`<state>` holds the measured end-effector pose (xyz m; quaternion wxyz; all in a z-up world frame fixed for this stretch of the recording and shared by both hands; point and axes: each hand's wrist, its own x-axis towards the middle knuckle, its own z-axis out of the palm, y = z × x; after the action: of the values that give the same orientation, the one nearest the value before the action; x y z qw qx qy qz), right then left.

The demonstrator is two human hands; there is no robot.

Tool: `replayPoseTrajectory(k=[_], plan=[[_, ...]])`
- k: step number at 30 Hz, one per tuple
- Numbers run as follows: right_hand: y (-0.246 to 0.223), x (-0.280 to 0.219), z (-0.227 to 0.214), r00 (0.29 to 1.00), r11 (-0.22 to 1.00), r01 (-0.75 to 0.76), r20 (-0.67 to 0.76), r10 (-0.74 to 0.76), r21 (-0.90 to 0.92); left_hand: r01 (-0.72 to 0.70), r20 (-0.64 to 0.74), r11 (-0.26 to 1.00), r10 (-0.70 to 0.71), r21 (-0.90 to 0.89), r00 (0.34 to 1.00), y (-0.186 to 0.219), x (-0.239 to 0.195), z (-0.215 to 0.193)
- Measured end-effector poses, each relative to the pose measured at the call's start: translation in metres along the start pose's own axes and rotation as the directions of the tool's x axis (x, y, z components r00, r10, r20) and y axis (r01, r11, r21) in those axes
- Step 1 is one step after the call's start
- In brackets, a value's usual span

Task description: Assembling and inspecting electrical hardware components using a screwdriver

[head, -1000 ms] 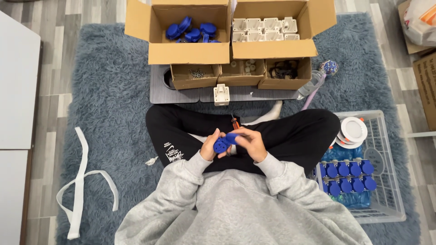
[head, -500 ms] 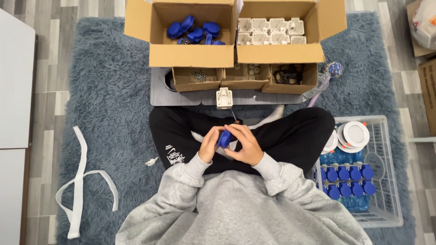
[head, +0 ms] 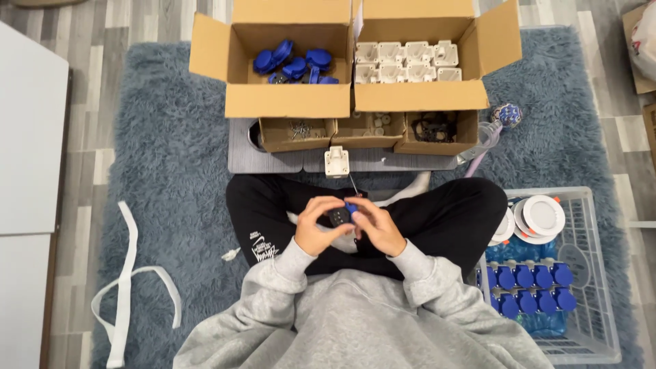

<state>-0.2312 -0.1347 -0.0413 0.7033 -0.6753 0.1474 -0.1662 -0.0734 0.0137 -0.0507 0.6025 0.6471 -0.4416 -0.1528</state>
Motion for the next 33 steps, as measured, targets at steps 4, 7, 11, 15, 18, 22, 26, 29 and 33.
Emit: replayPoseTrajectory(k=[4, 7, 11, 15, 18, 22, 26, 29, 33], plan=[[0.02, 0.001, -0.005, 0.995, 0.999, 0.005, -0.101, -0.001, 0.04, 0.06, 0.035, 0.997, -0.059, -0.043, 0.998, -0.013, 0.002, 0.008], [0.016, -0.001, -0.012, 0.994, 0.998, 0.006, -0.111, 0.002, 0.07, 0.276, 0.127, 0.94, -0.255, -0.202, 0.959, -0.037, -0.008, 0.014], [-0.003, 0.006, -0.017, 0.987, 0.979, 0.137, -0.066, -0.149, -0.153, 0.431, 0.276, 0.801, -0.341, -0.414, 0.899, -0.061, -0.012, 0.02], [-0.011, 0.009, -0.014, 0.987, 0.982, 0.153, -0.034, -0.158, -0.11, 0.391, 0.23, 0.852, -0.326, -0.348, 0.917, -0.048, -0.009, 0.013], [-0.01, 0.009, -0.013, 0.994, 0.994, 0.106, -0.016, -0.107, -0.031, 0.381, 0.17, 0.837, -0.341, -0.393, 0.925, -0.029, 0.002, 0.009], [-0.003, 0.008, -0.012, 0.999, 0.997, -0.03, 0.02, 0.028, 0.076, 0.283, 0.138, 0.904, -0.251, -0.32, 0.958, -0.015, 0.011, 0.001], [0.01, 0.005, -0.009, 1.0, 0.996, -0.012, -0.007, 0.012, 0.094, 0.24, 0.131, 0.916, -0.207, -0.321, 0.969, -0.011, 0.01, 0.003], [-0.002, 0.006, -0.007, 0.998, 0.995, -0.018, -0.05, 0.022, 0.095, 0.284, 0.165, 0.893, -0.24, -0.348, 0.957, -0.009, 0.01, 0.003], [-0.003, 0.006, -0.009, 0.999, 1.0, 0.014, -0.046, -0.013, 0.024, 0.35, 0.206, 0.863, -0.291, -0.366, 0.934, -0.02, 0.002, 0.004]])
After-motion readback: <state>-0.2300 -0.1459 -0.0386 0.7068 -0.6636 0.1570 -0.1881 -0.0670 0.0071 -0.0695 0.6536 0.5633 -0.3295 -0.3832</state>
